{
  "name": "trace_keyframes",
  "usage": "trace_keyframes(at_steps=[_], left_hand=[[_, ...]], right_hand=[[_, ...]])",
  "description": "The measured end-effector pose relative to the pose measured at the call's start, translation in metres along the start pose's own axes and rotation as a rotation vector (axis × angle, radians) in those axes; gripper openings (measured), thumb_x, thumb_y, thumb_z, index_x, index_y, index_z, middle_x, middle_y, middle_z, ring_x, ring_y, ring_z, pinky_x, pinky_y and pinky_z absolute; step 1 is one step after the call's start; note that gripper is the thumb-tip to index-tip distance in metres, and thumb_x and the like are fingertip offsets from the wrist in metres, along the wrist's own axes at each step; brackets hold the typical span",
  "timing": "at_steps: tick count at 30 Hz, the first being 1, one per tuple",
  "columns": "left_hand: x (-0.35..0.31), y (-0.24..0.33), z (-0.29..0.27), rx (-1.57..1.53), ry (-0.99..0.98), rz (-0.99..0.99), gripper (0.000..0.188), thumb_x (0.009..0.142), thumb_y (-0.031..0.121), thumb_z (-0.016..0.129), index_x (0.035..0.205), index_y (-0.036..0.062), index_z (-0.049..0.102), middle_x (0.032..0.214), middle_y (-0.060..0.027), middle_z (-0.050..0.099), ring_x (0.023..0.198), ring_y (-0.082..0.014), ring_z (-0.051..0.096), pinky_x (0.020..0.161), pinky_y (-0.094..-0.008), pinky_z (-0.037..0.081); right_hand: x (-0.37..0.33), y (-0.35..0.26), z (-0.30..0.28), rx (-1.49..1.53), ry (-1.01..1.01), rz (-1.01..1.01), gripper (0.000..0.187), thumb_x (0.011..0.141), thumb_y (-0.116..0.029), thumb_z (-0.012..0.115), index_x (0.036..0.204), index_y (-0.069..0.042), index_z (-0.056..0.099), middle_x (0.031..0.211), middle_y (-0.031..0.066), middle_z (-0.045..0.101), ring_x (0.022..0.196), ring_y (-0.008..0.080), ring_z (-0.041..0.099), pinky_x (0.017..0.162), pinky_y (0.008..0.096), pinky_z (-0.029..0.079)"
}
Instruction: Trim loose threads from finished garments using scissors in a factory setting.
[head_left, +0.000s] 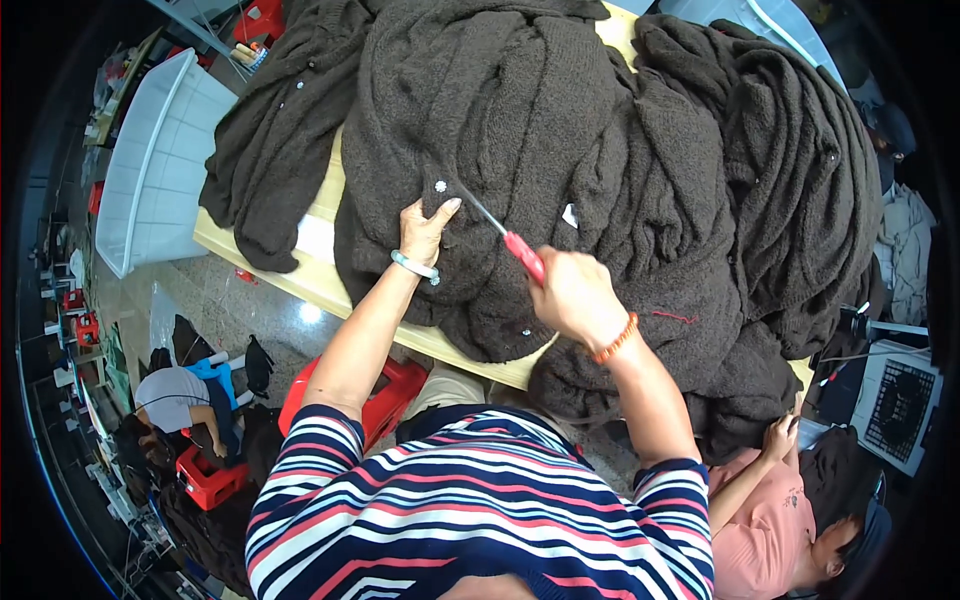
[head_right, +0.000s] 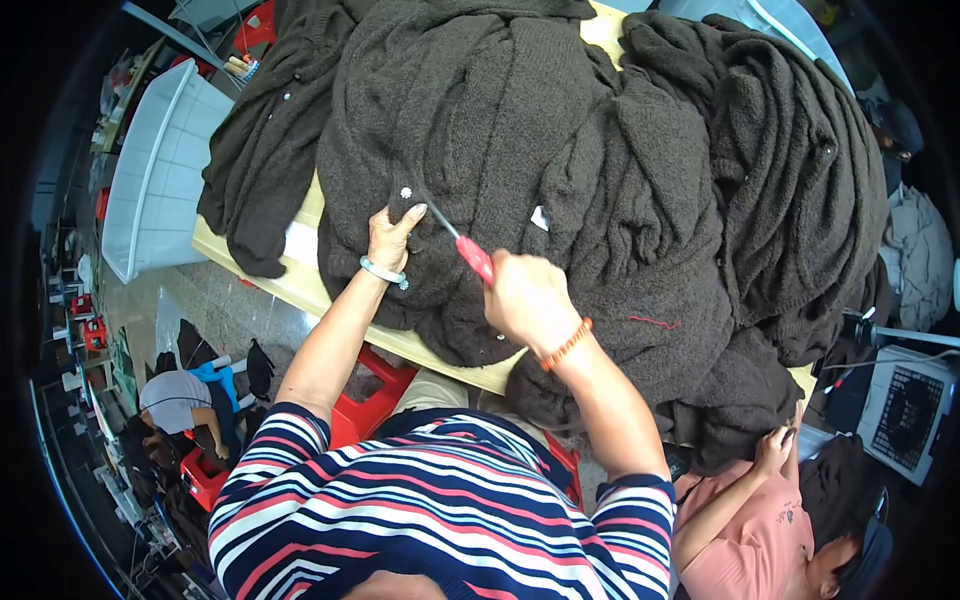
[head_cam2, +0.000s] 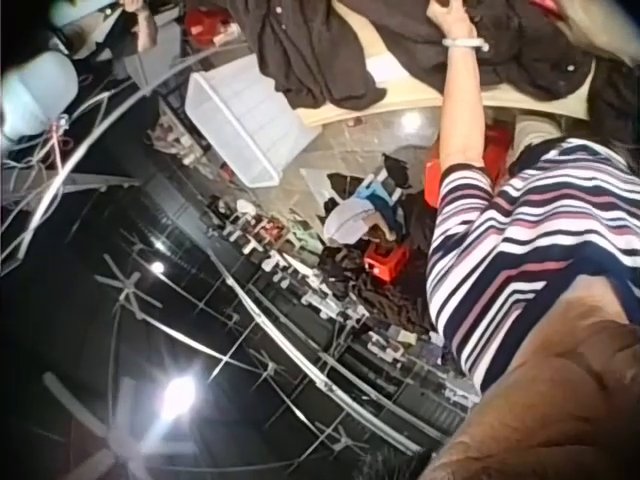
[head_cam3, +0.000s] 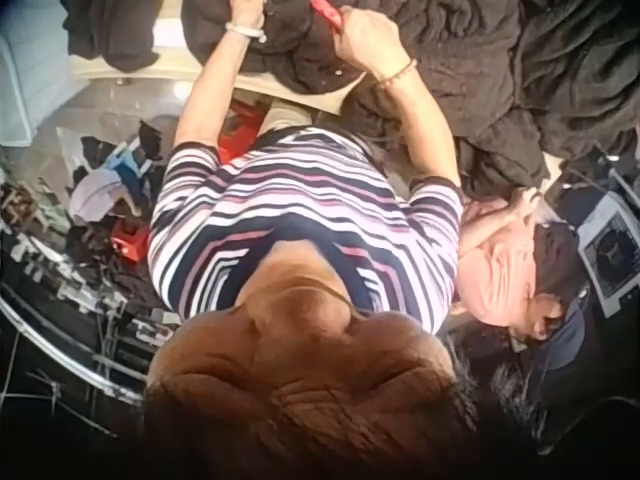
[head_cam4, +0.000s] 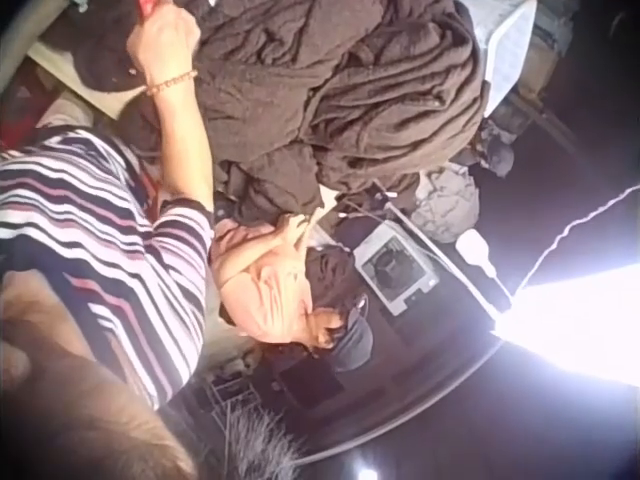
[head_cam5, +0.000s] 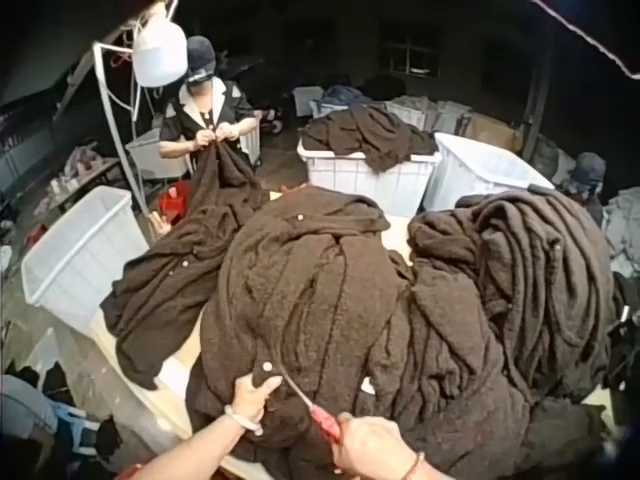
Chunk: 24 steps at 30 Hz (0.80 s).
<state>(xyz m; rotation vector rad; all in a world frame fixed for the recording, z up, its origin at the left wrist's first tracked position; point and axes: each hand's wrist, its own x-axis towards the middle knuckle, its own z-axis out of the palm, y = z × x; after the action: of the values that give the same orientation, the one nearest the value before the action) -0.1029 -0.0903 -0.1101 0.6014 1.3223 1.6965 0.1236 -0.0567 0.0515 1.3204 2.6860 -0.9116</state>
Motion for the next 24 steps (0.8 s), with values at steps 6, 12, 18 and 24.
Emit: trace_keyframes(at_steps=[6,12,18,24], left_hand=[[0.006,-0.020,-0.020,0.064,0.035,0.030,0.019,0.083,0.006,0.076,0.101,0.0042,0.070,0.097,-0.0001,0.069,0.086,-0.0094,0.062,0.082,-0.0252,0.049],[0.001,-0.015,-0.002,-0.192,0.023,-0.054,0.020,0.084,0.004,0.074,0.103,0.0057,0.070,0.099,-0.0005,0.069,0.089,-0.0108,0.063,0.084,-0.0268,0.049],[-0.010,-0.024,-0.018,-0.192,0.096,-0.070,0.024,0.089,0.010,0.070,0.111,0.0050,0.065,0.105,0.0000,0.068,0.095,-0.0098,0.061,0.086,-0.0266,0.047],[-0.079,0.031,-0.045,1.424,-0.111,0.378,0.055,0.085,0.032,0.069,0.128,0.0035,0.051,0.117,-0.0151,0.058,0.115,-0.0353,0.048,0.096,-0.0456,0.037]], right_hand=[[-0.015,0.002,0.016,-0.007,-0.123,-0.058,0.017,0.083,-0.019,0.062,0.084,-0.002,0.062,0.071,0.0222,0.065,0.074,0.0394,0.067,0.070,0.0486,0.053],[-0.042,0.009,0.039,-0.044,-0.253,-0.108,0.019,0.082,-0.021,0.064,0.091,-0.004,0.064,0.072,0.0213,0.066,0.073,0.0395,0.067,0.069,0.0484,0.053],[-0.027,0.001,0.021,0.022,-0.092,-0.072,0.018,0.085,-0.020,0.062,0.088,-0.003,0.061,0.072,0.0239,0.064,0.076,0.0406,0.066,0.071,0.0495,0.052],[-0.061,0.029,0.030,0.105,-0.113,-0.002,0.015,0.085,-0.018,0.061,0.087,-0.003,0.058,0.071,0.0231,0.063,0.074,0.0416,0.064,0.069,0.0501,0.051]])
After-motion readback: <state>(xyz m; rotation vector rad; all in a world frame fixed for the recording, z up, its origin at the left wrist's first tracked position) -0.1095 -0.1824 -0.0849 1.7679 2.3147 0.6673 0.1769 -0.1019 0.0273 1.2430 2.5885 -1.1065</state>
